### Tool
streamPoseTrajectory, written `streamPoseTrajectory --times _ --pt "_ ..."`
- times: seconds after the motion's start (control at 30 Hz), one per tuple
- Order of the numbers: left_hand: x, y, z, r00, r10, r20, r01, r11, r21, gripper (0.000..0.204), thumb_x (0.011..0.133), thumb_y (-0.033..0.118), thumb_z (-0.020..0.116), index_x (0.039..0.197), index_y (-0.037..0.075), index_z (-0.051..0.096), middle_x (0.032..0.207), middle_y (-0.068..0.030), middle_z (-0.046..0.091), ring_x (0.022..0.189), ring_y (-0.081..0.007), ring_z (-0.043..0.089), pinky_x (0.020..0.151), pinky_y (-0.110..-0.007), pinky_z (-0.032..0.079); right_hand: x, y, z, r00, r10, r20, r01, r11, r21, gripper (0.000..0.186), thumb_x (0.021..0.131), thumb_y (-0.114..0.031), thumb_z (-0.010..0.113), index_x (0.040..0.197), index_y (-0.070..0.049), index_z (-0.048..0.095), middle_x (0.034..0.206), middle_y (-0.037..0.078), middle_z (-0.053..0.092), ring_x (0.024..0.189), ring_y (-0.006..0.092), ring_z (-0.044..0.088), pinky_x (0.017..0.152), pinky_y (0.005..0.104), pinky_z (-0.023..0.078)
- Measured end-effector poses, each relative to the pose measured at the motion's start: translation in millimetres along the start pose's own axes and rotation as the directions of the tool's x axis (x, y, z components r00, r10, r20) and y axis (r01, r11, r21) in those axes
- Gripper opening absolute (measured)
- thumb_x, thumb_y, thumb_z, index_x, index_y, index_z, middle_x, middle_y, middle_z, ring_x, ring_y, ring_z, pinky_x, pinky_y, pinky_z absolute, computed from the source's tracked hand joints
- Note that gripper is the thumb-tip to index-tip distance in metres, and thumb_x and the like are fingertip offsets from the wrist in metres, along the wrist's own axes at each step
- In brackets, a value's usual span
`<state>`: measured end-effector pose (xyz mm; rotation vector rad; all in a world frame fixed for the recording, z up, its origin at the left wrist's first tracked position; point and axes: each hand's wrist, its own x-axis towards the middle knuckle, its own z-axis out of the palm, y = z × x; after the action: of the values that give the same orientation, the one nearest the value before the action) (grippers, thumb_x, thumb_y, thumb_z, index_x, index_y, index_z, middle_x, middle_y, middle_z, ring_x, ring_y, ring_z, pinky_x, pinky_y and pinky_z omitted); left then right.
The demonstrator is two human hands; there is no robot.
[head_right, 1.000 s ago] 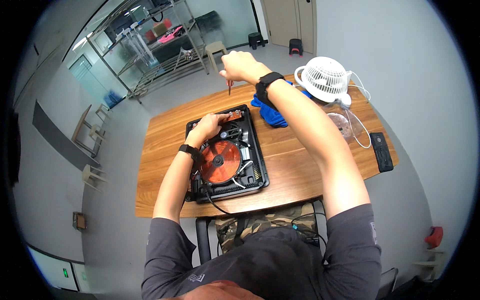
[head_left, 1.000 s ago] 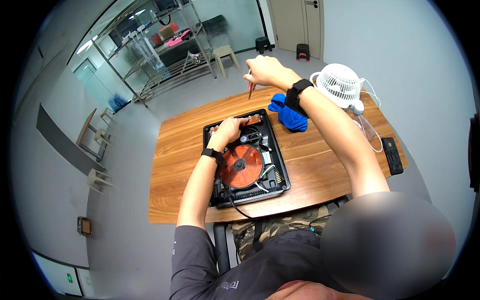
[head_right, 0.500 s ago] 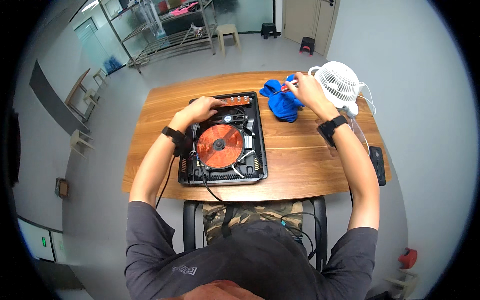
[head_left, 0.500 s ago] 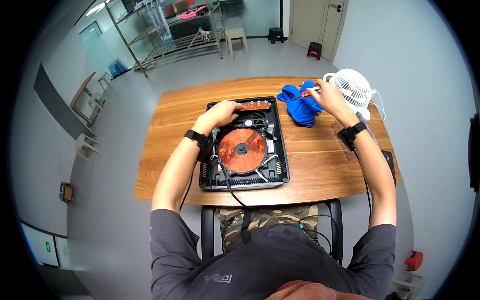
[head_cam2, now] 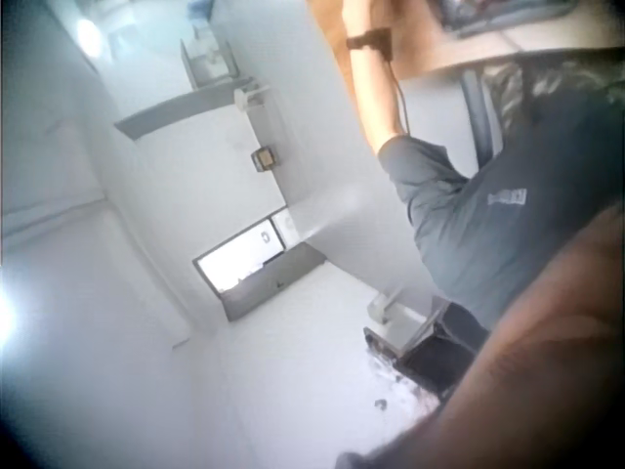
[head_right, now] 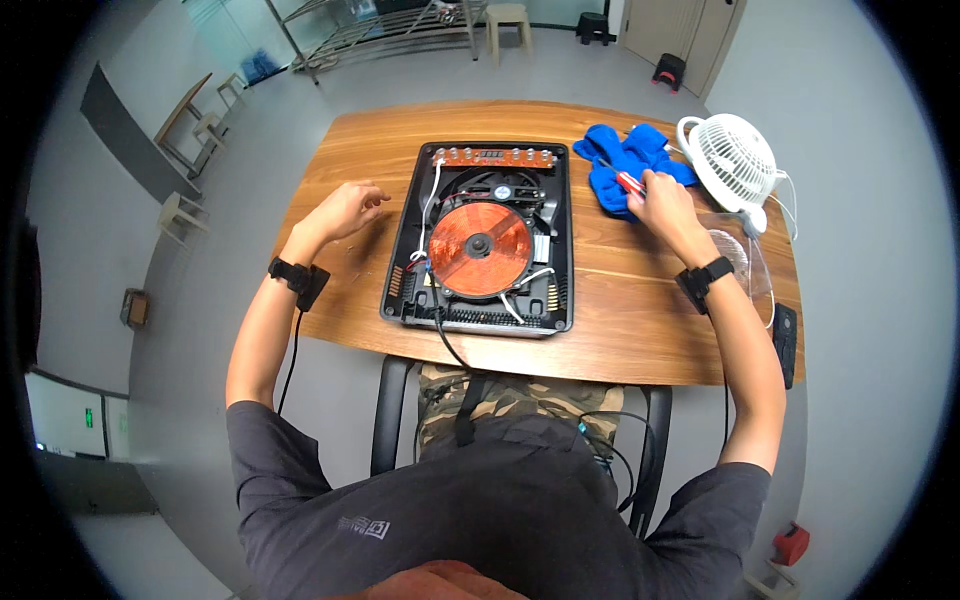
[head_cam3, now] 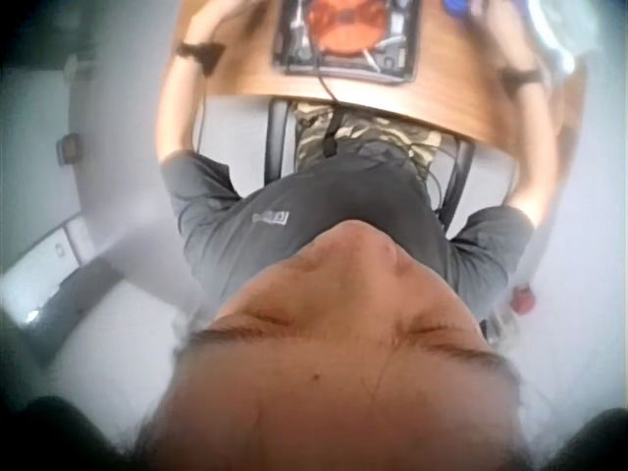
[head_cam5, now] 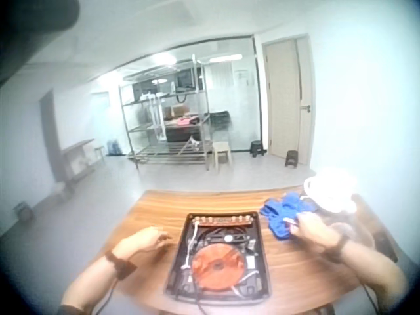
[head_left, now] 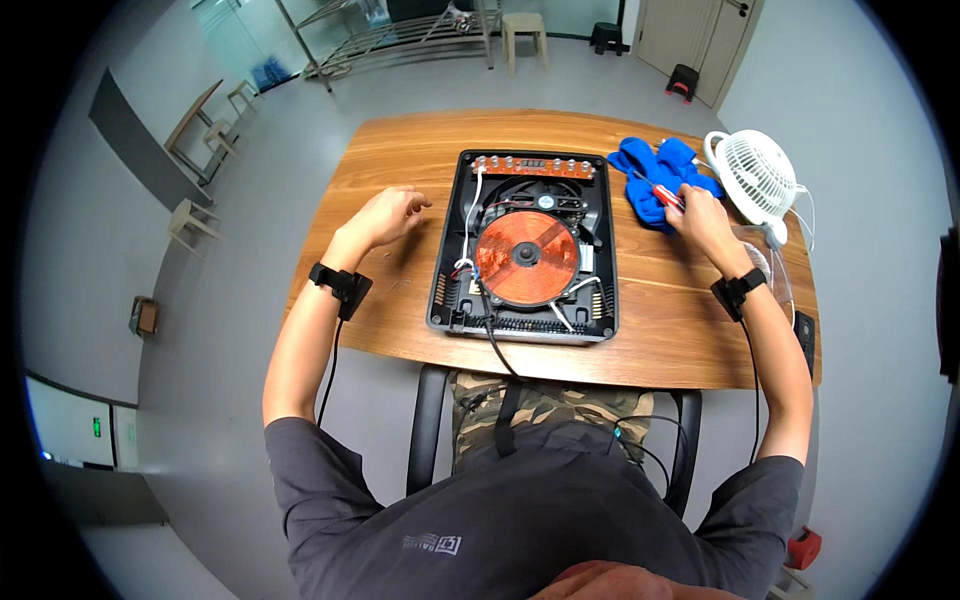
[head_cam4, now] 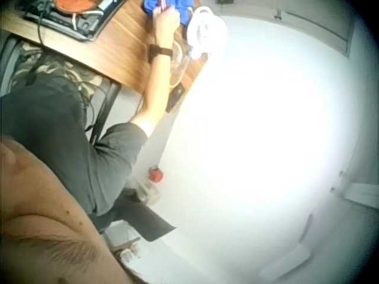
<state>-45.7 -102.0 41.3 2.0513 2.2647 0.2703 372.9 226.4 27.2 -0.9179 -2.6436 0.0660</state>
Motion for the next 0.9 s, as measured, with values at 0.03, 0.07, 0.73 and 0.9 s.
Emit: streamPoseTrajectory --times 0.03,0.07,0.73,0.9 --pt "-4 -4 1 0.999 -0.043 0.027 0.044 0.999 -0.022 0.026 0.086 0.008 0.066 0.111 -0.001 0.069 0.104 -0.0191 0.07 0.094 -0.0331 0.068 0.083 -0.04 0.055 -4 2 4 1.0 -0.006 0.027 0.006 1.0 -0.024 0.034 0.082 -0.027 0.073 0.096 0.002 0.061 0.09 0.025 0.067 0.084 0.0438 0.066 0.075 0.0505 0.055" --pt "-8 -7 -2 0.994 -0.089 0.059 0.092 0.995 -0.038 0.026 0.086 0.007 0.067 0.11 -0.001 0.069 0.102 -0.0189 0.071 0.092 -0.0332 0.068 0.083 -0.04 0.055 -8 -2 6 0.999 0.004 0.042 -0.002 0.999 -0.041 0.034 0.083 -0.027 0.071 0.095 0.003 0.06 0.088 0.026 0.067 0.083 0.0446 0.067 0.074 0.052 0.054" --pt "-61 -24 16 0.953 -0.229 0.198 0.242 0.969 -0.046 0.02 0.078 0.003 0.073 0.097 0.002 0.07 0.092 -0.0162 0.073 0.088 -0.0327 0.07 0.079 -0.039 0.056 -33 -20 37 0.981 0.079 0.18 -0.07 0.996 -0.056 0.045 0.087 -0.032 0.064 0.114 0.0 0.048 0.086 0.028 0.067 0.079 0.0473 0.067 0.072 0.055 0.054" --pt "-58 -24 23 0.965 -0.2 0.171 0.208 0.978 -0.031 0.018 0.077 0.002 0.073 0.094 0.001 0.069 0.089 -0.0166 0.072 0.086 -0.0332 0.069 0.076 -0.039 0.055 -37 -40 29 0.976 0.086 0.199 -0.085 0.996 -0.013 0.047 0.086 -0.031 0.064 0.113 0.004 0.048 0.091 0.029 0.067 0.085 0.0465 0.067 0.076 0.0546 0.054"
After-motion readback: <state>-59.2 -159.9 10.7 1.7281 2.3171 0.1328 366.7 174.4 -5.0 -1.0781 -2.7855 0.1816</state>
